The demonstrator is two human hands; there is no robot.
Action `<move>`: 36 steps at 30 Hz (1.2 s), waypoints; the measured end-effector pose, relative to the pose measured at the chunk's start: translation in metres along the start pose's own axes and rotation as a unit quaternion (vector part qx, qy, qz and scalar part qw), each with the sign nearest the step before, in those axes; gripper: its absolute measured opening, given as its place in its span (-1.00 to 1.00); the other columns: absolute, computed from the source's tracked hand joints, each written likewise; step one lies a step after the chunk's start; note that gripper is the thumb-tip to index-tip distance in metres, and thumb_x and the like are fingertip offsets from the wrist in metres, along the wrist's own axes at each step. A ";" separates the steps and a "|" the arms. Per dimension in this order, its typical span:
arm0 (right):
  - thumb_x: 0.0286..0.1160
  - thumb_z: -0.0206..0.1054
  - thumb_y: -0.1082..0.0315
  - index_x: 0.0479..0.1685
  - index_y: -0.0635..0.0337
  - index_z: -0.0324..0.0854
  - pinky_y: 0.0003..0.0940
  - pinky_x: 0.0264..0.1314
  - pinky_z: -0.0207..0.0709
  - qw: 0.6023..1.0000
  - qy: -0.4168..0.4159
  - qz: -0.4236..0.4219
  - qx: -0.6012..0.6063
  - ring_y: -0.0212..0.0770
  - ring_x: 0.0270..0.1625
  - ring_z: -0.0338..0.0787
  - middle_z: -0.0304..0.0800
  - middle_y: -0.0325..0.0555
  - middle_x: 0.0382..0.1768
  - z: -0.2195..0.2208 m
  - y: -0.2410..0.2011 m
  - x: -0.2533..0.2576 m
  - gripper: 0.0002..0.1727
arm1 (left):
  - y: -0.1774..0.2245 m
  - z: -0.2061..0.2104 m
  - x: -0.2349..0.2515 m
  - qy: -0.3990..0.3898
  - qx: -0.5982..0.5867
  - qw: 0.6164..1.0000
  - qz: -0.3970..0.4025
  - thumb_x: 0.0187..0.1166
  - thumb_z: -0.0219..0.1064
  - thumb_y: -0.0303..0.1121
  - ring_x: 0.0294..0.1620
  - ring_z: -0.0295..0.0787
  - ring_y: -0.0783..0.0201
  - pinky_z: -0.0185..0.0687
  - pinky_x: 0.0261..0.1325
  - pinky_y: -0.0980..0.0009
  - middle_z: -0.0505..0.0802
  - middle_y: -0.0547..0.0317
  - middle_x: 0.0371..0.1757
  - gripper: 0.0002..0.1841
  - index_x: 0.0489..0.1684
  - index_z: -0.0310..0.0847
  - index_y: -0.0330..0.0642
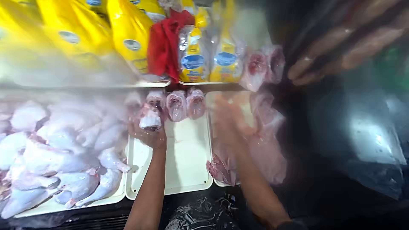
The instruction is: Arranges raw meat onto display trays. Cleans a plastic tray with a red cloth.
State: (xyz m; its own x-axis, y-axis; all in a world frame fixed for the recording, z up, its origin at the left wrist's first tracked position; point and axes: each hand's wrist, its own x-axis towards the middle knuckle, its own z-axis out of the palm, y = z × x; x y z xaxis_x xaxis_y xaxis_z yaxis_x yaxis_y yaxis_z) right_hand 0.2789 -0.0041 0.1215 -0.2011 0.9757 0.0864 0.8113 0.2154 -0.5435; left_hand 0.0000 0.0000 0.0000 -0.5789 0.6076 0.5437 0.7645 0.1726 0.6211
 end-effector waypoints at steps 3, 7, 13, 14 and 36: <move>0.37 0.50 0.11 0.59 0.01 0.57 0.47 0.57 0.31 0.978 0.020 0.153 -0.141 0.38 0.63 0.45 0.40 0.28 0.67 -0.090 0.129 -0.036 -0.32 | -0.004 0.002 -0.003 0.017 0.024 0.999 -0.019 0.23 0.66 0.06 0.64 0.39 -0.18 0.26 0.70 0.00 0.53 -0.30 0.57 -0.08 0.56 0.38 -0.32; 0.22 0.48 0.51 0.64 -0.12 0.50 0.37 0.60 0.38 0.969 -0.093 0.173 -0.151 0.34 0.70 0.38 0.25 0.24 0.75 -0.124 0.216 -0.057 -0.20 | 0.005 -0.001 -0.006 0.082 0.061 0.987 -0.127 0.24 0.66 0.04 0.51 0.49 -0.27 0.26 0.66 -0.05 0.63 -0.41 0.39 -0.12 0.43 0.41 -0.43; 0.27 0.43 0.61 0.38 -0.09 0.69 0.49 0.41 0.45 0.967 -0.149 0.129 -0.159 0.50 0.51 0.51 0.33 0.35 0.65 -0.121 0.216 -0.046 -0.39 | -0.013 -0.012 0.013 0.084 0.122 0.984 -0.094 0.24 0.63 0.10 0.42 0.51 -0.40 0.33 0.57 -0.09 0.60 -0.55 0.31 -0.09 0.33 0.39 -0.55; 0.32 0.41 0.62 0.36 -0.02 0.69 0.47 0.39 0.48 0.963 -0.144 0.152 -0.169 0.49 0.48 0.54 0.38 0.38 0.60 -0.120 0.210 -0.043 -0.44 | -0.012 -0.004 0.022 0.084 0.120 0.985 -0.089 0.21 0.65 0.10 0.40 0.52 -0.43 0.33 0.57 -0.09 0.62 -0.58 0.29 -0.06 0.34 0.39 -0.59; 0.35 0.53 0.50 0.47 0.22 0.65 -0.08 0.68 0.42 0.971 -0.090 -0.068 0.209 0.01 0.57 0.59 0.67 0.13 0.46 0.058 -0.047 0.054 -0.42 | 0.019 -0.026 -0.019 -0.111 0.148 0.963 0.196 0.33 0.25 0.47 0.64 0.17 -0.73 -0.17 0.62 -0.55 0.36 -0.74 0.60 0.04 0.75 0.33 -0.12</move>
State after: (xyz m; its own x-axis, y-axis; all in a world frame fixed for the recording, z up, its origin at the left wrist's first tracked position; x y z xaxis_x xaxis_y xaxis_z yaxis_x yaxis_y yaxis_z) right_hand 0.1984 0.0361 0.1032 -0.4144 0.9085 0.0546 0.4844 0.2709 -0.8319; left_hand 0.0182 -0.0283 0.0156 -0.1792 0.8164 0.5490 0.9785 0.0899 0.1858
